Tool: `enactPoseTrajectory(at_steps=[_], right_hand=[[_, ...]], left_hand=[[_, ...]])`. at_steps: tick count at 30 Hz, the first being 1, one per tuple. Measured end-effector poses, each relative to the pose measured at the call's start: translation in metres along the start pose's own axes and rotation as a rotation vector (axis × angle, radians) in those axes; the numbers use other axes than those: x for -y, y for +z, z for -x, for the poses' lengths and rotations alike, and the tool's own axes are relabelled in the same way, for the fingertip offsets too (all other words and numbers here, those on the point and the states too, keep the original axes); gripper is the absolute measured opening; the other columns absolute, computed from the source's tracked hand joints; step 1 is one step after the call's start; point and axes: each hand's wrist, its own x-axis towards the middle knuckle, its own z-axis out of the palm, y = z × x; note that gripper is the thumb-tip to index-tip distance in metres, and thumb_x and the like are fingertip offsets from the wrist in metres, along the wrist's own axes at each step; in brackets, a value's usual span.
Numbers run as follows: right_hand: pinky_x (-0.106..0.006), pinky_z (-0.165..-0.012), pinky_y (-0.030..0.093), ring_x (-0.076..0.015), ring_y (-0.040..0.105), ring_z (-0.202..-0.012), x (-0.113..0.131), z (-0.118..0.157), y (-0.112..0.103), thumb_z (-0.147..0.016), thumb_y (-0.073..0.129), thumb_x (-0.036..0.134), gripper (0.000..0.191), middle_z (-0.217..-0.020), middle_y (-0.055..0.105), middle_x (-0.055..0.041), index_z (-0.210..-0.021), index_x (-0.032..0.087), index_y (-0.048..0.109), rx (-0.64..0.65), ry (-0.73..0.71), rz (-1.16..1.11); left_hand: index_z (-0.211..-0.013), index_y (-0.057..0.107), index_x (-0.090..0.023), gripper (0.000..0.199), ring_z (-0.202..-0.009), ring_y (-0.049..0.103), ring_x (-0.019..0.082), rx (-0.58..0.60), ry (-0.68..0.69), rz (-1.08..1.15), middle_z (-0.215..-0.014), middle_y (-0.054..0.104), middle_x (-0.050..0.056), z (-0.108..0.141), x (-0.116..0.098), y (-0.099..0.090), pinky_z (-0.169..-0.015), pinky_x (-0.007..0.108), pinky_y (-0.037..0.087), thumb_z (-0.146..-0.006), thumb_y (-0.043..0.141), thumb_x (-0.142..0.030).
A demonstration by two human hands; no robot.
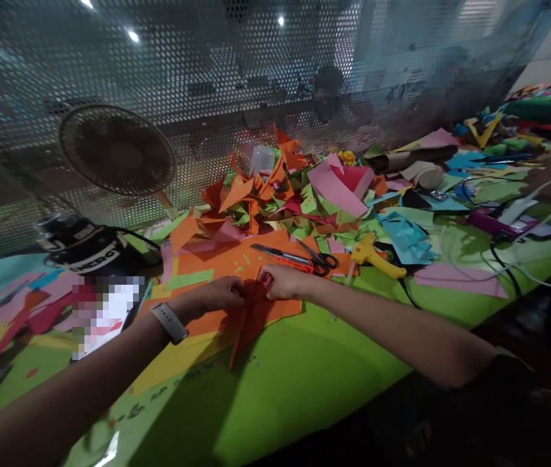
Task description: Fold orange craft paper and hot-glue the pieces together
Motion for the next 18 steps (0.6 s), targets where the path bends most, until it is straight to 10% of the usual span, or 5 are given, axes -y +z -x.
enactPoseTrajectory(at_steps=[18], right_hand=[[-0.025, -0.063, 0.041, -0.0178, 0.061, -0.077, 0.010, 0.034, 0.005, -0.076, 0.067, 0.029, 0.012, -0.082, 0.069, -0.0037, -0.080, 0.018, 0.066, -0.199, -0.006, 0.228]], left_hand=[[-0.098, 0.053, -0.018, 0.030, -0.059, 0.057, 0.016, -0.344, 0.112, -0.128, -0.066, 0.058, -0.003, 0.044, 0.030, 0.035, -0.053, 0.025, 0.039, -0.068, 0.056, -0.016]])
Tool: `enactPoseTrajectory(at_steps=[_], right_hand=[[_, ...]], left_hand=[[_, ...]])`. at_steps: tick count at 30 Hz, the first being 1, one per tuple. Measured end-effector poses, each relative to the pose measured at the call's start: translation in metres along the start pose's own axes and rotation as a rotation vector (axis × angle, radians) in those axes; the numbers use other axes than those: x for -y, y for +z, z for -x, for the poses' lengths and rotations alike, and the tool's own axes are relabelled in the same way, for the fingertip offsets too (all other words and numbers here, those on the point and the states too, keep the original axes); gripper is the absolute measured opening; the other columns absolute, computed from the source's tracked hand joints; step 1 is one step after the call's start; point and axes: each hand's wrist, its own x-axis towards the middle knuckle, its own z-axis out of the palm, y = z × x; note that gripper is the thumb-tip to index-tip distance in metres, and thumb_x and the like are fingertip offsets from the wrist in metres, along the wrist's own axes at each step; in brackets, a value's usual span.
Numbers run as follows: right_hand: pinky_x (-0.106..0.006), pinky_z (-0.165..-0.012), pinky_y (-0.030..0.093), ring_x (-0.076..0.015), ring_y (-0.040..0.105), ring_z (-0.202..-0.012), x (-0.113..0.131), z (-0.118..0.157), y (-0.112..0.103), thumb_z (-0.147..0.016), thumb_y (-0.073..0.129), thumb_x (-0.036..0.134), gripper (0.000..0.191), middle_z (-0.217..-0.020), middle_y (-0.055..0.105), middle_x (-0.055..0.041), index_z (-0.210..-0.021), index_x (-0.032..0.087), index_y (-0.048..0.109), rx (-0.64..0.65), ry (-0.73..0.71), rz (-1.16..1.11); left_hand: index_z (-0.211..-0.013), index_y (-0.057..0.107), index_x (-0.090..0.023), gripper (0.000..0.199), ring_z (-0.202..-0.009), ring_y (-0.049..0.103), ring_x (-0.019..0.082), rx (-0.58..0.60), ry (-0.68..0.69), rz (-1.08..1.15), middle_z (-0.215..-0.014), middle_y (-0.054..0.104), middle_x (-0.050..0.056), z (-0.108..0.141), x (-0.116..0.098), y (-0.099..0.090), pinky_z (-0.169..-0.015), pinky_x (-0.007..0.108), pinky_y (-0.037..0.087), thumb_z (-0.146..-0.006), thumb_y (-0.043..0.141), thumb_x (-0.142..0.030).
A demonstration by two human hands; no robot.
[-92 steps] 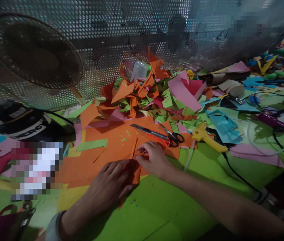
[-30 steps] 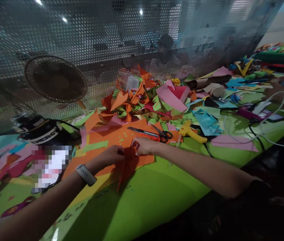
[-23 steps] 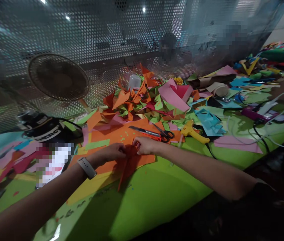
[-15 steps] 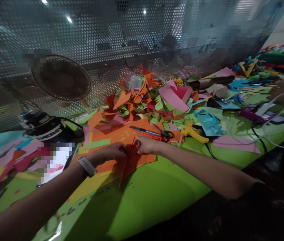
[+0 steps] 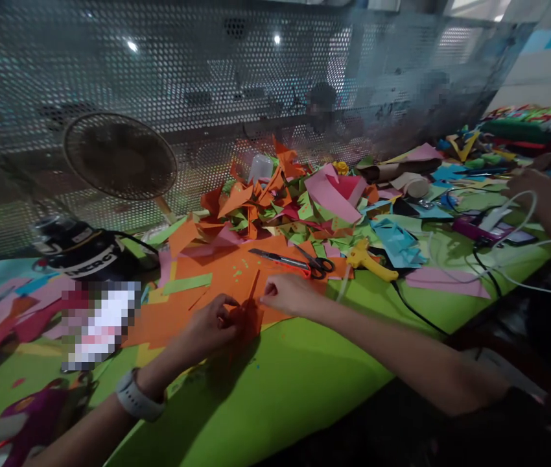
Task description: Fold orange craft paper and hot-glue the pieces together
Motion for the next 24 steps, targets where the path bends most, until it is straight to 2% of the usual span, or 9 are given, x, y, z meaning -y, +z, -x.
enactPoseTrajectory(at_steps=[3, 6, 9, 12, 16, 19, 22, 24], right_hand=[[-0.025, -0.056, 0.037, -0.0188, 0.062, -0.071, 0.004, 0.010, 0.005, -0.075, 0.069, 0.042, 0.023, -0.074, 0.069, -0.0034, -0.072, 0.019, 0.064, 0.001, 0.035, 0.049], [-0.024, -0.053, 0.037, -0.0176, 0.064, -0.068, 0.010, 0.013, 0.010, -0.076, 0.068, 0.046, 0.027, -0.075, 0.070, -0.0035, -0.073, 0.019, 0.063, -0.002, 0.045, 0.053], [-0.021, -0.046, 0.039, -0.0134, 0.063, -0.054, 0.012, 0.011, 0.015, -0.080, 0.064, 0.049, 0.031, -0.066, 0.068, -0.0019, -0.074, 0.018, 0.060, 0.075, 0.085, -0.065], [-0.017, -0.038, 0.040, -0.0096, 0.060, -0.041, 0.007, 0.007, 0.022, -0.083, 0.063, 0.042, 0.026, -0.057, 0.064, 0.0016, -0.076, 0.017, 0.058, 0.164, 0.135, -0.242], [-0.015, -0.038, 0.040, -0.0075, 0.059, -0.040, 0.000, 0.006, 0.026, -0.082, 0.061, 0.020, 0.006, -0.058, 0.064, 0.0033, -0.077, 0.017, 0.058, 0.145, 0.132, -0.238], [-0.018, -0.042, 0.040, -0.0088, 0.058, -0.043, -0.002, 0.011, 0.022, -0.079, 0.059, 0.015, 0.006, -0.058, 0.064, 0.0027, -0.073, 0.018, 0.058, 0.095, 0.122, -0.164], [-0.021, -0.049, 0.036, -0.0132, 0.061, -0.058, -0.002, 0.016, 0.017, -0.074, 0.061, 0.016, 0.004, -0.066, 0.066, -0.0002, -0.071, 0.019, 0.060, 0.002, 0.090, -0.056], [-0.023, -0.052, 0.033, -0.0154, 0.060, -0.064, -0.002, 0.019, 0.016, -0.073, 0.062, 0.017, 0.003, -0.067, 0.066, -0.0010, -0.071, 0.019, 0.062, -0.026, 0.072, 0.004]], left_hand=[[-0.101, 0.051, -0.018, 0.036, -0.057, 0.056, 0.015, -0.004, 0.005, 0.023, -0.067, 0.058, -0.004, -0.003, 0.003, 0.003, -0.052, 0.024, 0.039, -0.066, 0.055, -0.011], [-0.102, 0.049, -0.018, 0.038, -0.055, 0.055, 0.014, -0.006, -0.006, 0.101, -0.064, 0.055, -0.006, -0.006, 0.006, 0.007, -0.050, 0.024, 0.038, -0.065, 0.054, -0.009], [-0.104, 0.048, -0.018, 0.040, -0.054, 0.055, 0.014, -0.004, -0.012, 0.179, -0.064, 0.056, -0.006, -0.005, 0.006, 0.009, -0.050, 0.024, 0.039, -0.065, 0.053, -0.009], [-0.106, 0.048, -0.016, 0.041, -0.054, 0.056, 0.014, 0.001, -0.003, 0.217, -0.066, 0.057, -0.005, 0.000, 0.002, 0.010, -0.051, 0.024, 0.040, -0.066, 0.053, -0.011], [-0.108, 0.050, -0.016, 0.042, -0.054, 0.056, 0.013, -0.001, 0.071, 0.204, -0.066, 0.057, -0.005, 0.006, -0.004, 0.010, -0.051, 0.023, 0.041, -0.067, 0.052, -0.010], [-0.108, 0.055, -0.018, 0.033, -0.061, 0.059, 0.015, -0.025, 0.178, 0.038, -0.073, 0.062, -0.001, 0.008, -0.004, 0.011, -0.055, 0.025, 0.044, -0.075, 0.051, -0.014], [-0.099, 0.062, -0.021, 0.022, -0.074, 0.060, 0.019, -0.096, 0.347, -0.372, -0.085, 0.065, 0.005, 0.012, -0.002, 0.015, -0.064, 0.030, 0.046, -0.081, 0.051, -0.018], [-0.090, 0.064, -0.021, 0.014, -0.075, 0.059, 0.021, -0.126, 0.447, -0.603, -0.085, 0.064, 0.007, 0.014, 0.001, 0.019, -0.066, 0.033, 0.046, -0.083, 0.051, -0.020]])
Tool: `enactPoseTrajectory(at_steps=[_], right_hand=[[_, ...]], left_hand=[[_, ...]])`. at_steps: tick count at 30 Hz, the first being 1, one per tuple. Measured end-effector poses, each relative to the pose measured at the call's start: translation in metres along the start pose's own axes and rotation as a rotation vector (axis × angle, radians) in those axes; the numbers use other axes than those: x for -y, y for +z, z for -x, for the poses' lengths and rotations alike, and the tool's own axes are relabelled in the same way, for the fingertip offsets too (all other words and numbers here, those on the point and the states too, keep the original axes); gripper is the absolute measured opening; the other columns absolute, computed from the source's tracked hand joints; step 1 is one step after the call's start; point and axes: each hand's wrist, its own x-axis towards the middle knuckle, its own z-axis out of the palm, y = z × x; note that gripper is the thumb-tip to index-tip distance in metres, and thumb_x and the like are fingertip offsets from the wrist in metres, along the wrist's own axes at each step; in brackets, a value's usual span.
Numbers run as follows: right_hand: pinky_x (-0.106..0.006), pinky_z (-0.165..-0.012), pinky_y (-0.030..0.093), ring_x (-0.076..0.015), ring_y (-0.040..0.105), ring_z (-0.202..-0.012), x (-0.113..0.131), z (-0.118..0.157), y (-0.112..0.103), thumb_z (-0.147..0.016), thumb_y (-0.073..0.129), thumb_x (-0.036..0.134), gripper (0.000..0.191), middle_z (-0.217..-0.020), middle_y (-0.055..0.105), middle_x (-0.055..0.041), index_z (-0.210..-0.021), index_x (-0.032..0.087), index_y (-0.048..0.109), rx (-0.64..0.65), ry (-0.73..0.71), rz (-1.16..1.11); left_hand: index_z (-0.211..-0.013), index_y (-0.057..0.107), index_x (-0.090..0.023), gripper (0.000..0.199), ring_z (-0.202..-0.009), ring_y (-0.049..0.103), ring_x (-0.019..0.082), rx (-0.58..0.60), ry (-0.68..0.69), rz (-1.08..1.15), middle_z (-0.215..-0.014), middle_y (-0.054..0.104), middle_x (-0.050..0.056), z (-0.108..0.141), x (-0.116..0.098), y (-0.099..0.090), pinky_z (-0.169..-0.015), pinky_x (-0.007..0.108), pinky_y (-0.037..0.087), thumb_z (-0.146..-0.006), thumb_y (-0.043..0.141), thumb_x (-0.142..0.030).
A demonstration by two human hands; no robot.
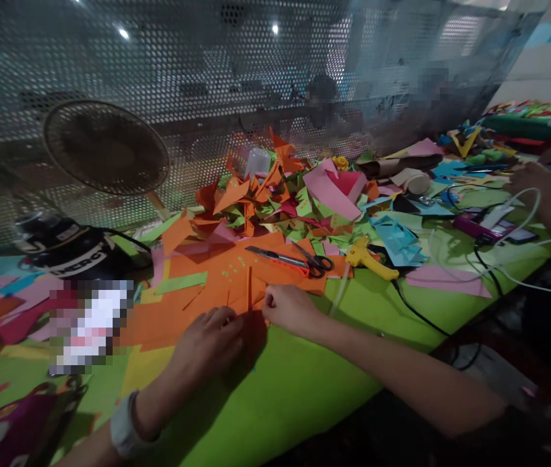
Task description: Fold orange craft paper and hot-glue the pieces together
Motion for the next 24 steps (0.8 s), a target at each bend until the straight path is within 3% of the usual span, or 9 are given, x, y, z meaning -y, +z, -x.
enactPoseTrajectory(at_steps=[4, 8, 11, 15, 20, 24], right_hand=[[-0.025, -0.052, 0.028, -0.0151, 0.057, -0.062, 0.001, 0.002, 0.001, -0.073, 0.062, 0.020, 0.004, -0.067, 0.065, -0.0005, -0.076, 0.020, 0.063, -0.002, -0.023, 0.062], [-0.024, -0.051, 0.027, -0.0137, 0.054, -0.060, 0.000, 0.001, 0.001, -0.074, 0.061, 0.021, 0.006, -0.068, 0.064, -0.0002, -0.081, 0.020, 0.062, 0.013, -0.048, 0.068], [-0.023, -0.054, 0.030, -0.0119, 0.053, -0.061, -0.004, 0.000, -0.001, -0.076, 0.059, 0.016, 0.006, -0.070, 0.063, 0.0011, -0.080, 0.020, 0.062, 0.045, -0.106, 0.050], [-0.023, -0.057, 0.032, -0.0116, 0.051, -0.063, -0.008, 0.001, -0.001, -0.079, 0.058, 0.016, 0.005, -0.075, 0.060, 0.0004, -0.080, 0.019, 0.060, 0.038, -0.214, 0.069], [-0.025, -0.059, 0.035, -0.0137, 0.053, -0.066, -0.013, 0.005, 0.003, -0.088, 0.053, 0.022, 0.011, -0.084, 0.060, -0.0029, -0.093, 0.020, 0.063, -0.025, -0.315, 0.246], [-0.026, -0.058, 0.037, -0.0155, 0.057, -0.073, -0.020, 0.010, 0.004, -0.093, 0.048, 0.020, 0.016, -0.089, 0.063, -0.0055, -0.093, 0.020, 0.064, -0.075, -0.496, 0.418]], left_hand=[[-0.083, 0.063, -0.020, 0.023, -0.073, 0.057, 0.021, -0.044, 0.121, -0.165, -0.080, 0.062, 0.007, 0.003, -0.005, 0.005, -0.064, 0.034, 0.045, -0.091, 0.049, -0.036], [-0.085, 0.063, -0.020, 0.024, -0.071, 0.057, 0.022, 0.004, 0.121, -0.199, -0.079, 0.062, 0.007, 0.000, -0.007, 0.001, -0.062, 0.036, 0.046, -0.090, 0.049, -0.038], [-0.088, 0.063, -0.019, 0.026, -0.071, 0.058, 0.022, 0.029, 0.105, -0.157, -0.080, 0.062, 0.008, -0.002, -0.006, -0.001, -0.064, 0.038, 0.047, -0.091, 0.048, -0.040], [-0.092, 0.063, -0.018, 0.031, -0.082, 0.060, 0.024, -0.022, 0.116, -0.051, -0.095, 0.065, 0.010, 0.001, -0.002, 0.004, -0.071, 0.040, 0.050, -0.091, 0.047, -0.044], [-0.096, 0.064, -0.017, 0.031, -0.091, 0.060, 0.026, -0.065, 0.146, 0.018, -0.106, 0.066, 0.012, 0.005, 0.003, 0.014, -0.076, 0.042, 0.051, -0.092, 0.047, -0.043], [-0.096, 0.064, -0.017, 0.032, -0.091, 0.061, 0.026, -0.093, 0.158, 0.050, -0.106, 0.067, 0.011, 0.004, 0.004, 0.015, -0.075, 0.041, 0.052, -0.091, 0.048, -0.044]])
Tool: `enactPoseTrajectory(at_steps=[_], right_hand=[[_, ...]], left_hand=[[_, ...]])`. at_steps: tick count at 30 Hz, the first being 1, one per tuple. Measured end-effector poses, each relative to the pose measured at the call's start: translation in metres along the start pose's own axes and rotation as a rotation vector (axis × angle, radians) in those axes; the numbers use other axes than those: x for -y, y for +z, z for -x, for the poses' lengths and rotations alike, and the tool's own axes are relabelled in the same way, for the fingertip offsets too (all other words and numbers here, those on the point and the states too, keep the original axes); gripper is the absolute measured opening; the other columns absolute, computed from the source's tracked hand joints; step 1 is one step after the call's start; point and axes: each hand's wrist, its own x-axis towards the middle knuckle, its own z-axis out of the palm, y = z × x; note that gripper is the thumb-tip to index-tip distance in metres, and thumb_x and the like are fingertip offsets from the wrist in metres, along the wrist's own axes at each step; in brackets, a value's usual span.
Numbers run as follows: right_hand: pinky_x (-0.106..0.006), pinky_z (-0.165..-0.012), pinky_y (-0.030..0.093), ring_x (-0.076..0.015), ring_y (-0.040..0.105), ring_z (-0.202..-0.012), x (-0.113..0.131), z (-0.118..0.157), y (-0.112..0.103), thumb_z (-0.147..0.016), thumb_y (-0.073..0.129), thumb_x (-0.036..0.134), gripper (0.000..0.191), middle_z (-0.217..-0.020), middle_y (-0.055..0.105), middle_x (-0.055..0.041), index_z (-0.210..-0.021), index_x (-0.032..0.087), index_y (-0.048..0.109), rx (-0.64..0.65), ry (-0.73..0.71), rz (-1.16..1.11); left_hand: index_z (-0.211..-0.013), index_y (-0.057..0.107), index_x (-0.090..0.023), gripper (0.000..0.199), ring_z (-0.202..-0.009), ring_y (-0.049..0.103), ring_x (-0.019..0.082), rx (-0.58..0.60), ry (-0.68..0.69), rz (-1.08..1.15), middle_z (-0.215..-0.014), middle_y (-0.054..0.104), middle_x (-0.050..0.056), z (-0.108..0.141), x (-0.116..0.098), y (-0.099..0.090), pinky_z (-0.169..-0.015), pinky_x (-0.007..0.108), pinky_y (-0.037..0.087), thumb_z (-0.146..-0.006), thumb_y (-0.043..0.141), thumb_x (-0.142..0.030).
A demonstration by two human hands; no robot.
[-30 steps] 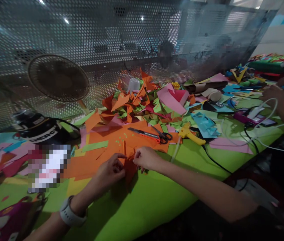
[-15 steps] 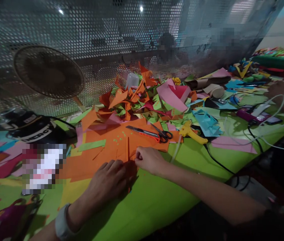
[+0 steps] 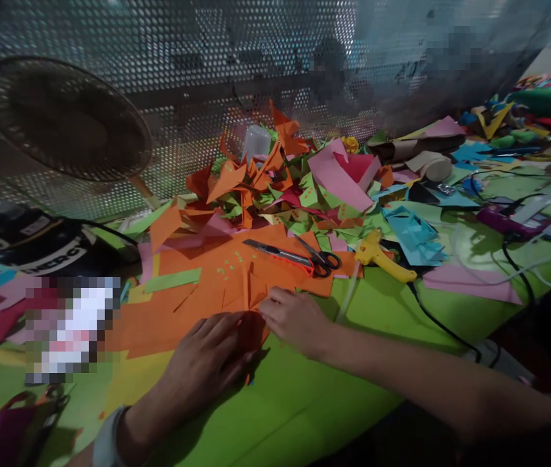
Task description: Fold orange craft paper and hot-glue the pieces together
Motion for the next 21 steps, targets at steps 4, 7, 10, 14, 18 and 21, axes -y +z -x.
enactPoseTrajectory(at_steps=[4, 7, 10, 14, 18, 21], right_hand=[[-0.027, -0.053, 0.036, -0.0176, 0.058, -0.076, -0.0030, 0.0058, -0.0002, -0.088, 0.049, 0.008, 0.017, -0.088, 0.065, -0.0064, -0.090, 0.018, 0.064, -0.115, -0.278, 0.219], [-0.029, -0.052, 0.038, -0.0179, 0.057, -0.071, -0.0044, 0.0066, -0.0014, -0.087, 0.050, 0.007, 0.016, -0.085, 0.065, -0.0062, -0.090, 0.016, 0.063, -0.207, -0.400, 0.277], [-0.029, -0.053, 0.039, -0.0171, 0.056, -0.068, -0.0058, 0.0057, -0.0015, -0.088, 0.047, 0.008, 0.018, -0.082, 0.065, -0.0057, -0.090, 0.015, 0.063, -0.258, -0.438, 0.299], [-0.029, -0.051, 0.038, -0.0172, 0.056, -0.067, -0.0073, 0.0051, -0.0010, -0.088, 0.046, 0.007, 0.019, -0.079, 0.065, -0.0053, -0.089, 0.013, 0.064, -0.288, -0.465, 0.299], [-0.029, -0.050, 0.037, -0.0173, 0.055, -0.066, -0.0086, 0.0054, -0.0015, -0.088, 0.047, 0.008, 0.019, -0.081, 0.067, -0.0058, -0.091, 0.012, 0.065, -0.293, -0.486, 0.287], [-0.030, -0.053, 0.039, -0.0177, 0.055, -0.068, -0.0100, 0.0050, -0.0010, -0.089, 0.047, 0.008, 0.020, -0.084, 0.068, -0.0066, -0.093, 0.011, 0.066, -0.310, -0.473, 0.256]], left_hand=[[-0.098, 0.065, -0.017, 0.029, -0.091, 0.062, 0.026, -0.068, 0.023, 0.041, -0.106, 0.068, 0.010, -0.0014, 0.0005, -0.0027, -0.073, 0.041, 0.052, -0.090, 0.050, -0.042], [-0.100, 0.064, -0.017, 0.025, -0.090, 0.063, 0.026, -0.105, 0.034, 0.057, -0.107, 0.069, 0.010, -0.0012, 0.0006, -0.0037, -0.073, 0.041, 0.053, -0.089, 0.053, -0.037], [-0.106, 0.061, -0.016, 0.026, -0.089, 0.063, 0.026, -0.113, 0.036, 0.062, -0.106, 0.069, 0.009, -0.0007, 0.0012, -0.0024, -0.073, 0.041, 0.054, -0.088, 0.055, -0.033], [-0.112, 0.058, -0.015, 0.029, -0.088, 0.064, 0.026, -0.126, 0.021, 0.045, -0.105, 0.070, 0.009, -0.0001, 0.0021, 0.0010, -0.072, 0.041, 0.054, -0.088, 0.055, -0.031], [-0.113, 0.057, -0.015, 0.030, -0.086, 0.064, 0.025, -0.143, 0.027, 0.017, -0.104, 0.070, 0.009, -0.0006, 0.0016, 0.0020, -0.071, 0.040, 0.054, -0.089, 0.053, -0.033], [-0.108, 0.059, -0.013, 0.027, -0.084, 0.064, 0.024, -0.162, 0.039, -0.009, -0.101, 0.070, 0.010, -0.0021, 0.0004, 0.0008, -0.070, 0.039, 0.054, -0.091, 0.050, -0.032]])
